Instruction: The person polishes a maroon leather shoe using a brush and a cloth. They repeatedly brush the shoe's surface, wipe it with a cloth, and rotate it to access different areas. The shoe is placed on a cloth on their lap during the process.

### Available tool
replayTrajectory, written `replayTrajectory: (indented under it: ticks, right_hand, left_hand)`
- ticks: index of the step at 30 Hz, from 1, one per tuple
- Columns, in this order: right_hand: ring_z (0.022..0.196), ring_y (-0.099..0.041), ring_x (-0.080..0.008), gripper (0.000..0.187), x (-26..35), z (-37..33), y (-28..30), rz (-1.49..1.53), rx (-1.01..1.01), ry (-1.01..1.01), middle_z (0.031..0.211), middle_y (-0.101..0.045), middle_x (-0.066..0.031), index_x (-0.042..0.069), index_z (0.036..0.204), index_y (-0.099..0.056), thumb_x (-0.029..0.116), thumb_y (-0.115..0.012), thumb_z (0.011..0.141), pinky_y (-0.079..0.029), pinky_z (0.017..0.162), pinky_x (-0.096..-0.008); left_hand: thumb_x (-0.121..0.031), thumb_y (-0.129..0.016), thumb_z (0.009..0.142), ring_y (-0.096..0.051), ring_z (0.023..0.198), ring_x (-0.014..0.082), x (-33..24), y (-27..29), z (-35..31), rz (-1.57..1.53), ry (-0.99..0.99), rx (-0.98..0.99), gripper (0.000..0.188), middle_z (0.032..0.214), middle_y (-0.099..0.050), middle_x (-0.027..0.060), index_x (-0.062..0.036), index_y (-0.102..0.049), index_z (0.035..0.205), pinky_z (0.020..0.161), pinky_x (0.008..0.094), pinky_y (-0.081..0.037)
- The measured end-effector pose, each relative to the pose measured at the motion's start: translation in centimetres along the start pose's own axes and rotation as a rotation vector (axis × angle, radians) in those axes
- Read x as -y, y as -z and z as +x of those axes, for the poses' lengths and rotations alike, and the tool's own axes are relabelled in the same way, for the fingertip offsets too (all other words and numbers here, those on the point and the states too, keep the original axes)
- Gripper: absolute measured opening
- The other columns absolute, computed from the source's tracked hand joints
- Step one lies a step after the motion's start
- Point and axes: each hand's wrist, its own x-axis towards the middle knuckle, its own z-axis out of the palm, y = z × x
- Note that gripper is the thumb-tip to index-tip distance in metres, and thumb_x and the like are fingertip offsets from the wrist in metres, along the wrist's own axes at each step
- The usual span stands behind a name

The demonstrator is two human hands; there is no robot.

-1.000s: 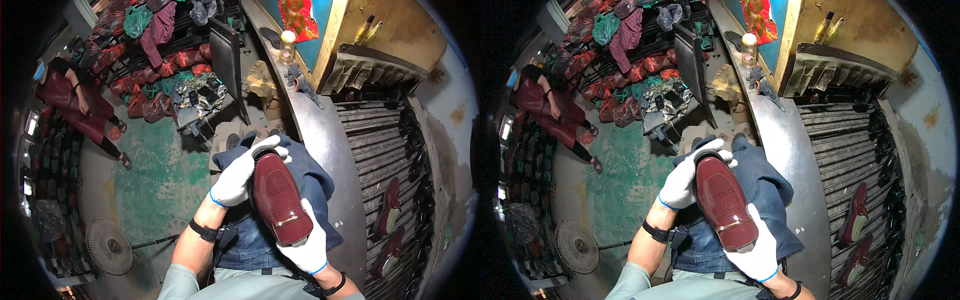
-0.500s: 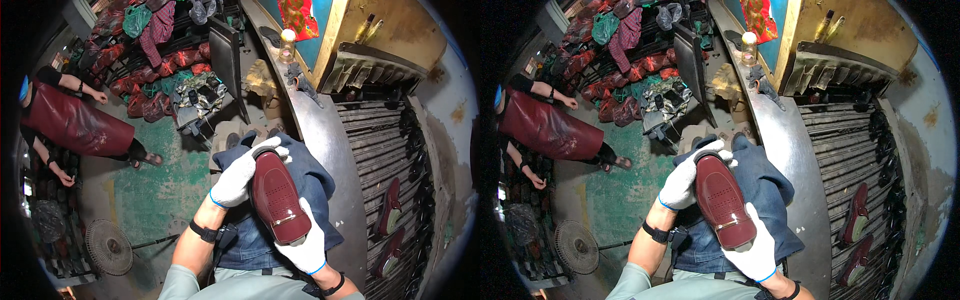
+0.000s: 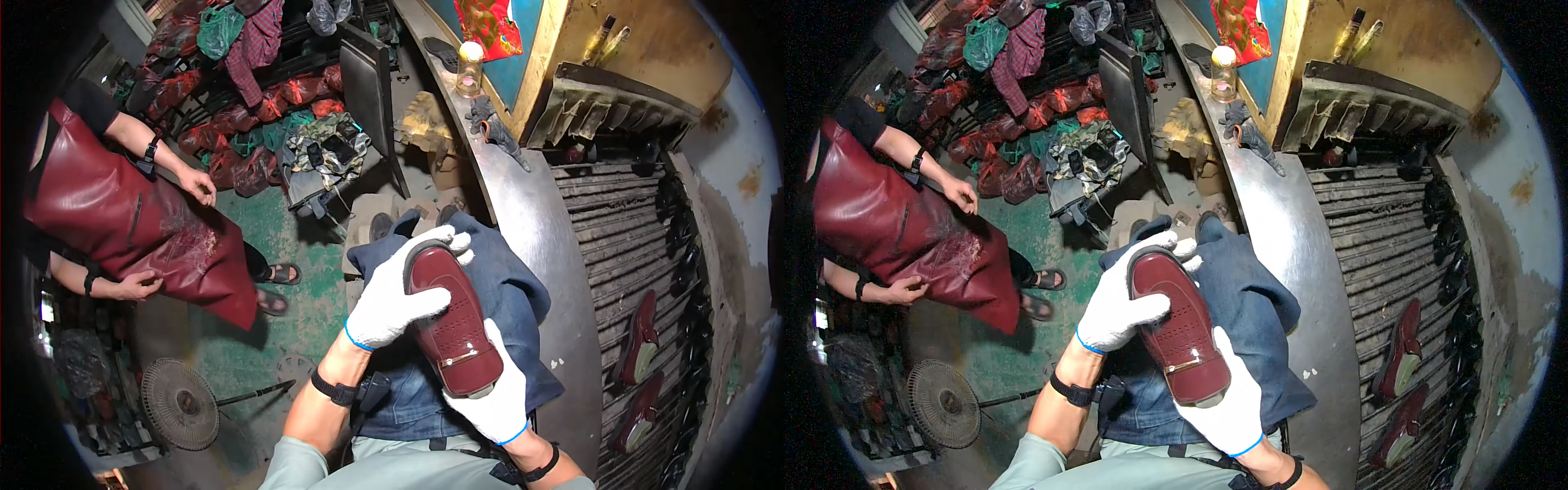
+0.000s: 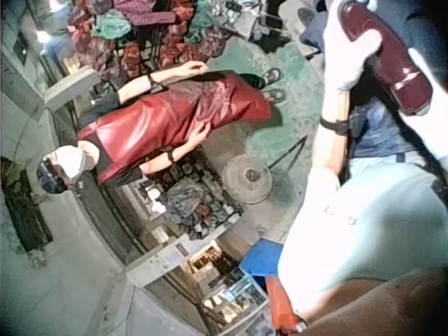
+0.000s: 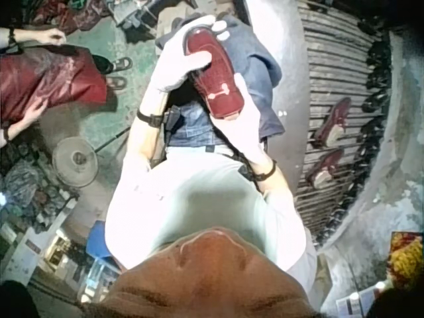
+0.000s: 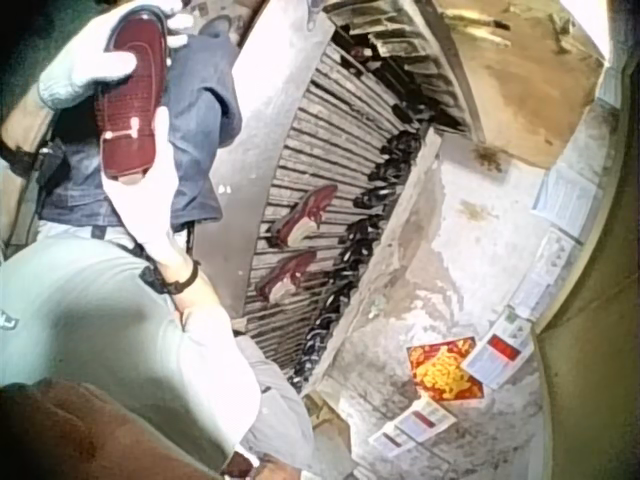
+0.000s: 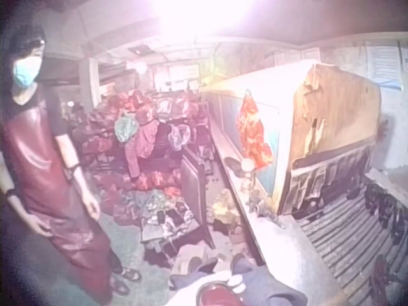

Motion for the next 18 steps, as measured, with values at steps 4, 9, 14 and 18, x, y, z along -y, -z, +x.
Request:
replayTrajectory:
  ticks: [4,9,14,18]
  right_hand:
    - [0.119,-0.078,-0.0272,0.103,0.1,0.7,0.0,0.039,0.031,-0.045,0.135,-0.077,-0.0209,-0.007,0.162,-0.05,0.021,-0.101,0.077,-0.061,0.104,-0.0378]
    - [0.127,-0.076,-0.0263,0.107,-0.1,1.4,-0.1,0.101,0.055,-0.065,0.143,-0.074,-0.0216,-0.007,0.166,-0.045,0.017,-0.099,0.077,-0.058,0.11,-0.0377]
    - [0.127,-0.074,-0.0256,0.112,0.4,2.2,0.3,0.143,0.1,-0.071,0.144,-0.073,-0.0207,-0.005,0.17,-0.038,0.011,-0.097,0.077,-0.057,0.112,-0.037]
    - [0.127,-0.074,-0.0267,0.113,0.1,2.3,0.0,0.142,0.103,-0.067,0.144,-0.072,-0.0214,-0.005,0.171,-0.036,0.012,-0.097,0.078,-0.057,0.111,-0.0375]
  left_hand:
    - [-0.023,-0.094,0.088,-0.058,0.151,0.0406,0.4,0.0,0.3,-0.03,-0.009,-0.044,0.105,0.169,-0.051,0.0242,0.0007,-0.034,0.171,0.122,0.053,-0.052]
    - [-0.032,-0.088,0.096,-0.061,0.147,0.0394,0.8,1.7,0.5,-0.04,-0.004,0.016,0.102,0.169,-0.051,0.0253,-0.0007,-0.03,0.174,0.121,0.053,-0.053]
    - [-0.099,-0.023,0.095,-0.05,0.157,0.0393,0.8,2.8,0.7,-0.29,0.06,-0.011,0.127,0.17,-0.048,0.0279,-0.0004,-0.031,0.174,0.132,0.0561,-0.039]
    - [-0.081,-0.043,0.106,-0.057,0.149,0.0329,1.1,3.5,0.9,-0.221,0.053,-0.021,0.102,0.162,-0.057,0.0227,-0.0017,-0.04,0.17,0.128,0.0488,-0.043]
